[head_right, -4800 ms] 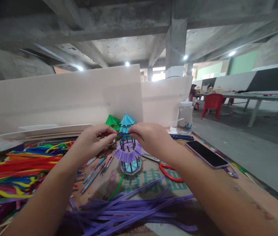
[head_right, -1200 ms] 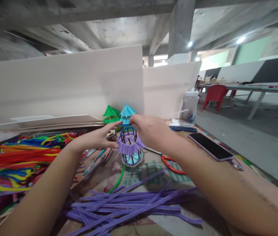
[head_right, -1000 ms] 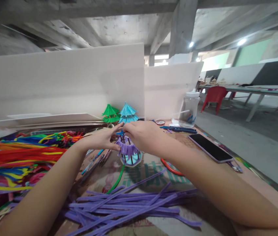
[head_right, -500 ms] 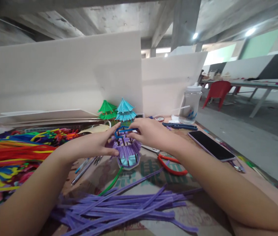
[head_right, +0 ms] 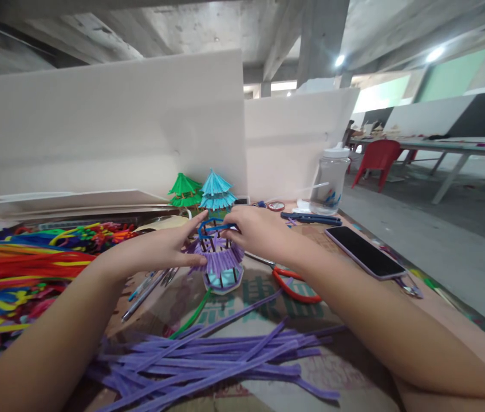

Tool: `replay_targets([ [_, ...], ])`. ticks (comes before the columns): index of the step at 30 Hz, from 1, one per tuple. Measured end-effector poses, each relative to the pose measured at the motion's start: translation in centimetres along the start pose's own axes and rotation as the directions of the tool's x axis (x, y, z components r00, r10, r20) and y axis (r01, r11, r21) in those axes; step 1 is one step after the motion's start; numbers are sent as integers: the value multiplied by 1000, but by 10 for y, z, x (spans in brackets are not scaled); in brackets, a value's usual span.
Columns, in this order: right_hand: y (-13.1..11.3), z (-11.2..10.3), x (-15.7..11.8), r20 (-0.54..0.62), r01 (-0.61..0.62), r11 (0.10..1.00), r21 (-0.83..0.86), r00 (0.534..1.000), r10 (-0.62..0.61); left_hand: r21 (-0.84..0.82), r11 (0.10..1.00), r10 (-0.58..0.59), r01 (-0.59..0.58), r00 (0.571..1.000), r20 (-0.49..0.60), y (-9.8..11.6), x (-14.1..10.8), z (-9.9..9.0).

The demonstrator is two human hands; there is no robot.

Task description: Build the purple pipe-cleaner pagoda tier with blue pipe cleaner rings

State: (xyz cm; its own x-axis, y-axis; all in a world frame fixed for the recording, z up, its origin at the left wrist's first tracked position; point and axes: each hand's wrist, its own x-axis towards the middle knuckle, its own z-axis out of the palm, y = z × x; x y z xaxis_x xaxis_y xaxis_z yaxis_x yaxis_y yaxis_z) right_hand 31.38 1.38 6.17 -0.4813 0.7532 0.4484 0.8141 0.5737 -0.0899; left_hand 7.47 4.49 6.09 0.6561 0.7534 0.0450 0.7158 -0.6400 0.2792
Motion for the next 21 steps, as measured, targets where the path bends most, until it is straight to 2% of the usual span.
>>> replay_targets([
  [4, 1, -2, 0, 16, 26, 998, 51, 1000, -27, 1, 1000, -9, 9, 1000, 14, 1, 0, -1],
  [11, -2, -15, -4, -35, 42, 991, 127, 999, -38, 13, 1000, -9, 8, 1000, 22, 0, -1, -2],
  [15, 0, -23, -5, -98, 32, 995, 94, 995, -23, 22, 1000, 7, -8, 1000, 14, -4, -5, -10],
  [18, 4, -26, -4, -181, 20, 997, 74, 984, -6, -80, 996, 28, -36, 995, -97, -3, -5, -16],
  [21, 11, -24, -2, -193, -41, 989, 142, 979, 68, -136, 990, -8, -40, 942, -337, 2, 2, -15],
])
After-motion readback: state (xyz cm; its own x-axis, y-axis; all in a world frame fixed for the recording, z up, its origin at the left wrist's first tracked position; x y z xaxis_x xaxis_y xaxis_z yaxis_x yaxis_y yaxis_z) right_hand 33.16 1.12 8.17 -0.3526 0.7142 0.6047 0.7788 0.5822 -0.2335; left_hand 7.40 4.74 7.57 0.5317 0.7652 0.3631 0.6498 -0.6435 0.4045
